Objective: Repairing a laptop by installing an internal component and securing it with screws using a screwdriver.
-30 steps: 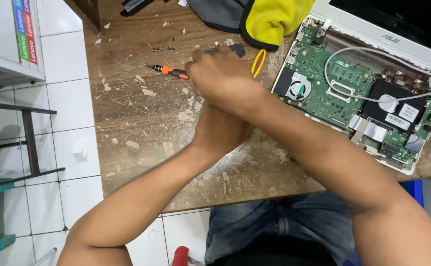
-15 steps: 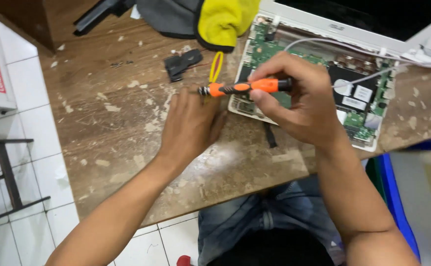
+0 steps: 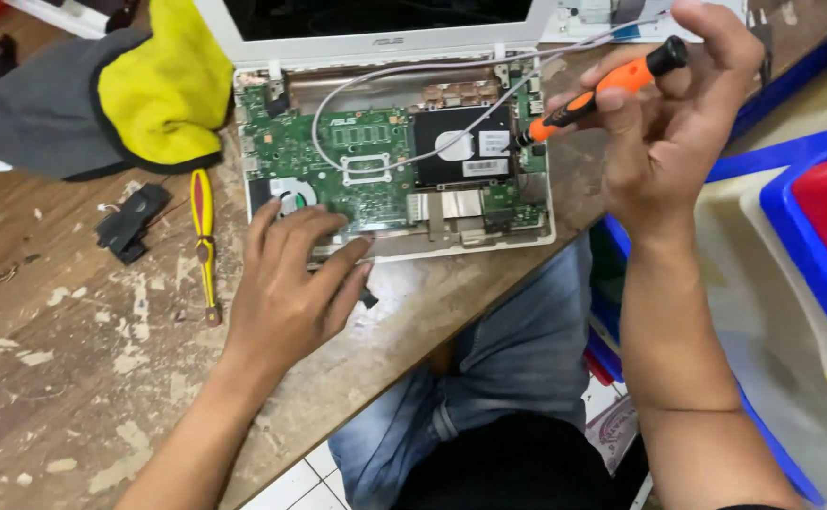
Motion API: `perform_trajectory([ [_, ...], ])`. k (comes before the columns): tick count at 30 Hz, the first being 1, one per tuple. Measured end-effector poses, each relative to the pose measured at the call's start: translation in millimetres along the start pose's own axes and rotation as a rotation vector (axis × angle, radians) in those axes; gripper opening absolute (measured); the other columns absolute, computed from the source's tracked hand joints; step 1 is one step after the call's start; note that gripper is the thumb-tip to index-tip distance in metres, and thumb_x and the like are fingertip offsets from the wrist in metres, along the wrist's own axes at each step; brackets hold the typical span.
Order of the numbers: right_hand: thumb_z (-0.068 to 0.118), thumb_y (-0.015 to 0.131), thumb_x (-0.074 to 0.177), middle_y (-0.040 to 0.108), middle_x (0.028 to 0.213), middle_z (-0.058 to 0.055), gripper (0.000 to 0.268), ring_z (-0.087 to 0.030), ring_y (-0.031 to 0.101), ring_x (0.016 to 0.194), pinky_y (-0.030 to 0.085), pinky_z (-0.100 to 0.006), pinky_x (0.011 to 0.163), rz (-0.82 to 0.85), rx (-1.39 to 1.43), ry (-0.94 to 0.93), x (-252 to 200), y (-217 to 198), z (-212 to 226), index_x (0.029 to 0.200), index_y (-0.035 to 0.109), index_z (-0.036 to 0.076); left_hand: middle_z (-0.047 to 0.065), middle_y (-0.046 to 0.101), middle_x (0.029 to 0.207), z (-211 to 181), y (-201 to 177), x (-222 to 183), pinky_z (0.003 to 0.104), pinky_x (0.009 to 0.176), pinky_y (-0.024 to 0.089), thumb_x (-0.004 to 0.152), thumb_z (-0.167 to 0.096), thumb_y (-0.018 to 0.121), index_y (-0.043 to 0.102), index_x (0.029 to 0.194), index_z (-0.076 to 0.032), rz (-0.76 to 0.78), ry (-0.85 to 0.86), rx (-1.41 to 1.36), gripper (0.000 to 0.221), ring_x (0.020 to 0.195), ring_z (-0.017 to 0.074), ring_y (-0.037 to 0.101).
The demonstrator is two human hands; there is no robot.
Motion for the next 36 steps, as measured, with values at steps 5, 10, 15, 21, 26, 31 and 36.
perform_trajectory([
  [5,0.015,0.047,0.122,0.049,0.115,-0.029,0.024,-0.038,0.066,0.087,0.067,-0.048,0.070,-0.107,-0.061,-0.004,-2.0,-7.4,-16.0,0.140,0.031,0.012,0.019,0.065,0.121,-2.8,39.3,60.5,0.056,0.109,0.041,0.094,-0.012,0.077,0.073,0.110,-0.007,0.057,-0.001,-0.130,0.017,0.114,0.0359,0.060],
  [10,0.020,0.046,0.122,0.055,0.117,-0.025,0.030,-0.044,0.079,0.088,0.067,-0.041,0.069,-0.170,-0.071,0.144,-18.1,-20.3,-35.9,0.148,0.034,0.011,0.013,0.076,0.113,7.6,69.1,90.9,0.046,0.095,0.043,0.089,0.003,0.078,0.077,0.115,-0.006,0.110,-0.017,-0.018,0.027,0.099,0.0305,0.065],
  [15,0.016,0.041,0.120,0.048,0.105,-0.018,0.026,-0.028,0.060,0.070,0.062,-0.038,0.069,-0.122,-0.046,0.194,-22.1,-27.4,-48.0,0.145,0.038,0.009,0.010,0.076,0.102,9.4,73.5,98.8,0.037,0.073,0.037,0.086,0.011,0.080,0.075,0.114,-0.006,0.075,0.041,0.147,0.033,0.085,0.0251,0.055],
  [21,0.012,0.048,0.113,0.047,0.092,-0.010,0.041,-0.022,0.043,0.076,0.033,-0.037,0.069,0.389,-0.491,0.322,11.1,-13.2,-44.4,0.153,0.049,0.005,0.016,0.070,0.100,3.6,68.2,110.1,0.032,0.072,0.052,0.099,0.005,0.079,0.066,0.102,0.000,-0.090,0.087,0.047,0.014,0.089,0.0267,0.067],
  [26,0.003,0.058,0.100,0.056,0.111,-0.022,0.046,-0.040,0.061,0.078,0.051,-0.053,0.057,0.448,-0.949,0.300,21.9,0.1,-61.9,0.146,0.057,0.008,0.014,0.065,0.096,-2.3,73.5,115.3,0.033,0.073,0.057,0.099,0.005,0.073,0.061,0.095,0.000,-0.205,0.224,0.072,0.014,0.082,0.0248,0.062],
  [31,0.009,0.059,0.103,0.058,0.111,-0.022,0.025,-0.047,0.063,0.083,0.049,-0.060,0.056,0.463,-1.028,0.258,10.9,-12.8,-79.6,0.128,0.061,0.006,0.022,0.067,0.105,-10.2,59.4,114.2,0.055,0.106,0.055,0.095,0.002,0.084,0.069,0.090,0.004,-0.306,0.502,-0.133,0.016,0.110,0.0439,0.068],
  [36,0.012,0.052,0.122,0.048,0.083,-0.006,0.017,-0.014,0.038,0.066,0.029,-0.029,0.055,0.179,-0.487,0.265,18.9,-27.5,-68.2,0.112,0.057,0.000,0.026,0.050,0.139,-4.4,51.7,107.9,0.059,0.110,0.060,0.105,0.004,0.080,0.066,0.115,0.005,-0.224,0.540,-0.194,0.017,0.131,0.0485,0.055],
])
Point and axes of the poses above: each hand's wrist, its own x-axis towards the middle knuckle, its own y-axis out of the palm, z = x × y, the point moved 2 cm from there along x, towards the middle knuckle
